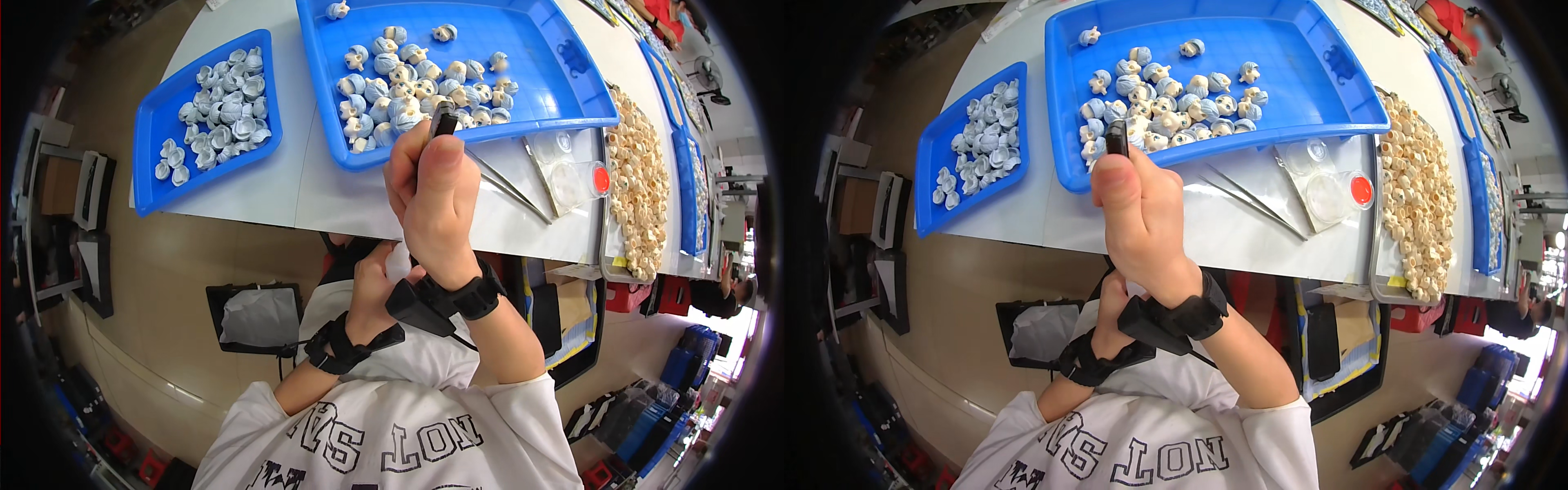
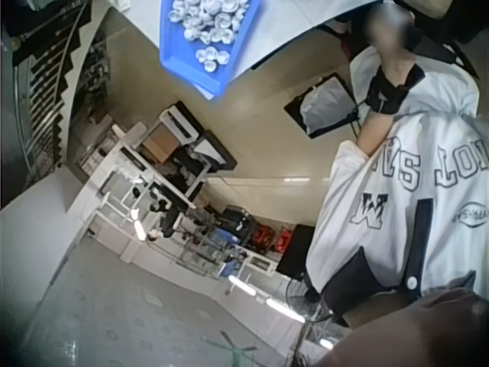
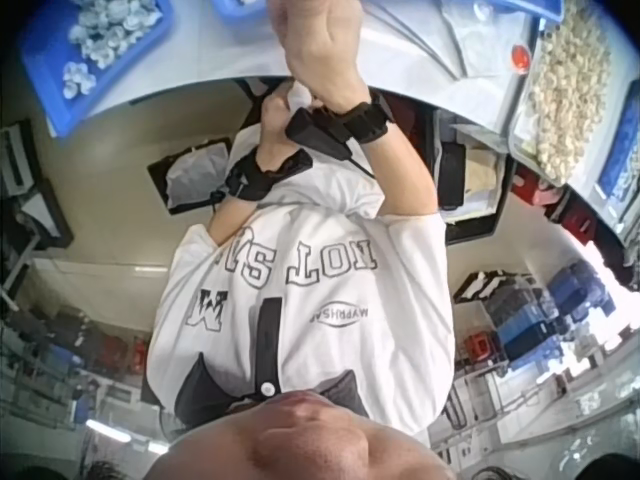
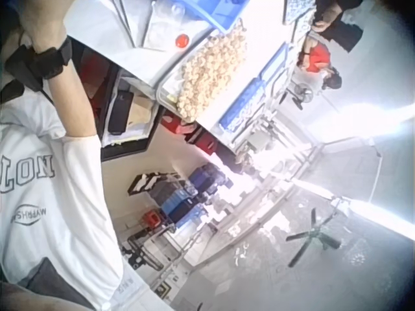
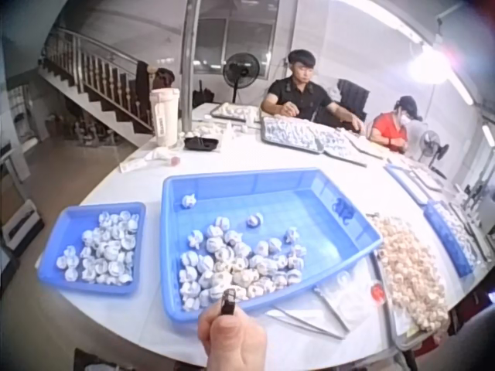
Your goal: The person uses a small knife to trim a white plastic bottle and then uses tweezers to apply a substance from the bottle to small figurines. The person handles the figurines and tools with precision, working at a table with trays of similar items.
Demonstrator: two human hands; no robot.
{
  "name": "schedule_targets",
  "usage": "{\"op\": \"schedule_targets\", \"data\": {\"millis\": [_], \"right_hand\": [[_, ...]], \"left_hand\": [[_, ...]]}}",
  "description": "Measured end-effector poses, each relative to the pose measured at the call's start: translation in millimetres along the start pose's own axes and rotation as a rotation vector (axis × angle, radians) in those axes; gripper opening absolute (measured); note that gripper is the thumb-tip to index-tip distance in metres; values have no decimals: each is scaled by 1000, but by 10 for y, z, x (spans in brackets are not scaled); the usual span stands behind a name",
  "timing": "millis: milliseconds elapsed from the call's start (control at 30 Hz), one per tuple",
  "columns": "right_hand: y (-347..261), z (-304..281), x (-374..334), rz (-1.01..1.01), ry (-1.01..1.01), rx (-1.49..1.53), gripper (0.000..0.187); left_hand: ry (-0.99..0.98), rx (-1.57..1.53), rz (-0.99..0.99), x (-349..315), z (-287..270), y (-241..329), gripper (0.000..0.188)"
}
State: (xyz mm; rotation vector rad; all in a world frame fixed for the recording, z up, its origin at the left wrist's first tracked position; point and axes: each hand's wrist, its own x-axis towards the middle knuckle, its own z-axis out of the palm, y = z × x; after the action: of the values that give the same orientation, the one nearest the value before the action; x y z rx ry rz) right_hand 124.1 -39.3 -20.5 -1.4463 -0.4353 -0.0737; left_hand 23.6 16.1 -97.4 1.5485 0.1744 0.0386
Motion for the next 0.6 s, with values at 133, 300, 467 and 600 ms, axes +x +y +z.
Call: {"op": "schedule_targets", "data": {"millis": [133, 300, 467, 600], "right_hand": [[16, 3, 24, 19, -36, 31, 62], [14, -109, 17, 155, 36, 205, 63], [22, -17, 20, 60, -15, 85, 63], [24, -35, -2, 68, 26, 85, 62]], "left_hand": [[-20, 88, 23, -12, -21, -47, 40], [-23, 105, -18, -22, 2, 24, 40], [-10, 70, 72, -10, 4, -33, 38], [-46, 147, -2, -23, -22, 12, 37]]}}
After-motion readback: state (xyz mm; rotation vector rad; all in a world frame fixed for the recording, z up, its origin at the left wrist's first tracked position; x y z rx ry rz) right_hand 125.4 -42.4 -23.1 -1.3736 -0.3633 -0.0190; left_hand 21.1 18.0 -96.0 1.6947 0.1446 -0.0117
